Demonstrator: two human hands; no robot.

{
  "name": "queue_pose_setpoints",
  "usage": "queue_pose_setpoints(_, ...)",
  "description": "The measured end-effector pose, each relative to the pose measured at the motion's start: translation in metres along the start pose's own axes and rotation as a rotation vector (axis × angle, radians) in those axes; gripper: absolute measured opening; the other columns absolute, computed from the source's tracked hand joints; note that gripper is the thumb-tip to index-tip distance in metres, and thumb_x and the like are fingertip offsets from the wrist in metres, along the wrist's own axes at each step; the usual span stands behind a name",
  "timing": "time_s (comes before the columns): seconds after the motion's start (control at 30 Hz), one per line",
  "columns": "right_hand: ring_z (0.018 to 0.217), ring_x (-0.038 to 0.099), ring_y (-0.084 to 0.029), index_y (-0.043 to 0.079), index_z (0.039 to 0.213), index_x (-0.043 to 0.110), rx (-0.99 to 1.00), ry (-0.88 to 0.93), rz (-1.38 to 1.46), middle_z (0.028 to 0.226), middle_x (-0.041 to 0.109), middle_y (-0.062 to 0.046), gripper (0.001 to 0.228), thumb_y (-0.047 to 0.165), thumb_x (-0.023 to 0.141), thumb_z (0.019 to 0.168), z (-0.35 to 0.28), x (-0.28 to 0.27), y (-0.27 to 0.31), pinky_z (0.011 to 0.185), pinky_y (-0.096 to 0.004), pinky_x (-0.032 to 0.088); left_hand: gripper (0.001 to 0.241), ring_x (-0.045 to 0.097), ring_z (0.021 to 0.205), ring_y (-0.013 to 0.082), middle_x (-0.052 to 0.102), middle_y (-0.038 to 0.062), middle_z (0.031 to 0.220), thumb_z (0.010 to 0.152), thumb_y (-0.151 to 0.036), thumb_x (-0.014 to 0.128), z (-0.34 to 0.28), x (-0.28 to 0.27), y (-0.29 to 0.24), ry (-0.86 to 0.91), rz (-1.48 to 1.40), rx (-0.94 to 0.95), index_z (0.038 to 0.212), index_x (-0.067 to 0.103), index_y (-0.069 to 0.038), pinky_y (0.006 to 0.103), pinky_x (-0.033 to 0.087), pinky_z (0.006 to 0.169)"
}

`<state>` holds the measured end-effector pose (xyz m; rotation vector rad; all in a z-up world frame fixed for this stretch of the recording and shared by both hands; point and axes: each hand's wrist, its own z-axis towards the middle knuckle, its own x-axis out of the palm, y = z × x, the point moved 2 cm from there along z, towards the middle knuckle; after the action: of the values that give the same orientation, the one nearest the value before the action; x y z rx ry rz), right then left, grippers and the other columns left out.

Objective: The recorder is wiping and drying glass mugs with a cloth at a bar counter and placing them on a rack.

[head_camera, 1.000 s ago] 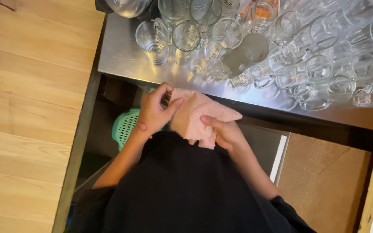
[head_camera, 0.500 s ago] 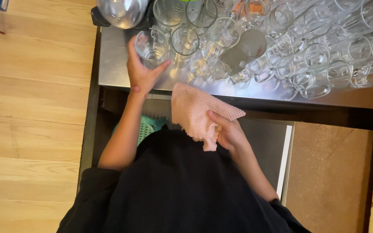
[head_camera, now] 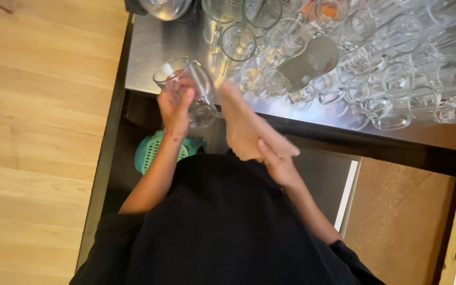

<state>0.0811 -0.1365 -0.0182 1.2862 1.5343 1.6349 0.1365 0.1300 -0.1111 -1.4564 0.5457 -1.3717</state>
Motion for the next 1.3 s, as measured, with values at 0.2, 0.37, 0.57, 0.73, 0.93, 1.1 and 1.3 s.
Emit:
queue_pose_setpoints(0.2, 0.161, 0.008, -0.045, 0.006, 0.16, 0.037, -0.419, 0.413, -1.011, 0.172, 0.013, -0.024, 0.07, 0.024, 0.066, 0.099, 0.022, 0.063, 0.02, 0.13, -0.053, 0.016, 0.077, 0.067, 0.111, 0.0202, 0.068, 0.013, 0.123, 0.099, -0.062, 0.059, -0.04, 0.031, -0.017, -0.026, -0.046, -0.133, 0.138, 0.056, 0.005, 0.0334, 0.055, 0.098)
queue_pose_setpoints(0.37, 0.163, 0.007, -0.046, 0.005, 0.161, 0.037, -0.519, 0.386, -1.019, 0.173, 0.015, -0.022, 0.065, 0.026, 0.059, 0.103, 0.031, 0.071, 0.032, 0.132, -0.055, 0.015, 0.072, 0.064, 0.117, 0.02, 0.066, 0.014, 0.129, 0.106, -0.059, 0.05, -0.06, 0.049, -0.037, 0.066, -0.111, -0.233, 0.138, 0.056, 0.005, 0.0341, 0.053, 0.102)
queue_pose_setpoints(0.57, 0.166, 0.01, -0.038, 0.003, 0.166, 0.028, -0.575, 0.265, -0.794, 0.175, 0.012, -0.02, 0.057, 0.021, 0.044, 0.115, 0.046, 0.069, 0.037, 0.135, -0.051, 0.012, 0.068, 0.064, 0.115, 0.0191, 0.067, 0.014, 0.126, 0.106, -0.057, 0.051, -0.076, 0.054, -0.033, 0.052, -0.089, -0.283, 0.135, 0.058, 0.004, 0.0326, 0.051, 0.101)
queue_pose_setpoints(0.73, 0.164, 0.017, -0.033, 0.002, 0.168, 0.022, -0.507, 0.152, -0.587, 0.173, 0.017, -0.018, 0.055, 0.028, 0.033, 0.121, 0.048, 0.059, 0.035, 0.135, -0.048, 0.016, 0.069, 0.062, 0.109, 0.0154, 0.064, 0.009, 0.121, 0.105, -0.059, 0.056, -0.077, 0.06, -0.047, 0.139, -0.14, -0.191, 0.136, 0.054, 0.003, 0.0292, 0.051, 0.095)
queue_pose_setpoints(0.93, 0.164, 0.015, -0.041, 0.012, 0.118, 0.053, -0.534, 0.151, -0.447, 0.171, 0.01, -0.027, 0.034, 0.037, 0.03, 0.117, 0.029, 0.064, 0.027, 0.134, -0.047, 0.018, 0.077, 0.061, 0.093, 0.0149, 0.064, 0.008, 0.108, 0.101, -0.061, 0.062, -0.066, 0.061, -0.069, 0.112, -0.031, -0.023, 0.14, 0.05, 0.005, 0.0275, 0.05, 0.086)
queue_pose_setpoints(1.1, 0.165, 0.015, -0.043, -0.008, 0.164, 0.014, -0.559, 0.245, -0.731, 0.173, 0.013, -0.029, 0.071, 0.042, 0.033, 0.117, 0.011, 0.061, 0.016, 0.137, -0.047, 0.017, 0.07, 0.062, 0.092, 0.0128, 0.065, 0.006, 0.107, 0.102, -0.058, 0.059, -0.065, 0.063, -0.065, -0.005, -0.047, -0.159, 0.135, 0.052, 0.004, 0.0254, 0.05, 0.082)
queue_pose_setpoints(1.3, 0.164, 0.019, -0.045, -0.007, 0.163, 0.02, -0.649, 0.24, -0.826, 0.172, 0.015, -0.028, 0.065, 0.015, 0.054, 0.111, 0.013, 0.064, 0.032, 0.132, -0.045, 0.021, 0.057, 0.064, 0.115, 0.0154, 0.067, 0.008, 0.125, 0.107, -0.049, 0.056, -0.075, 0.076, -0.064, 0.041, -0.055, -0.171, 0.131, 0.058, 0.003, 0.0294, 0.05, 0.105)
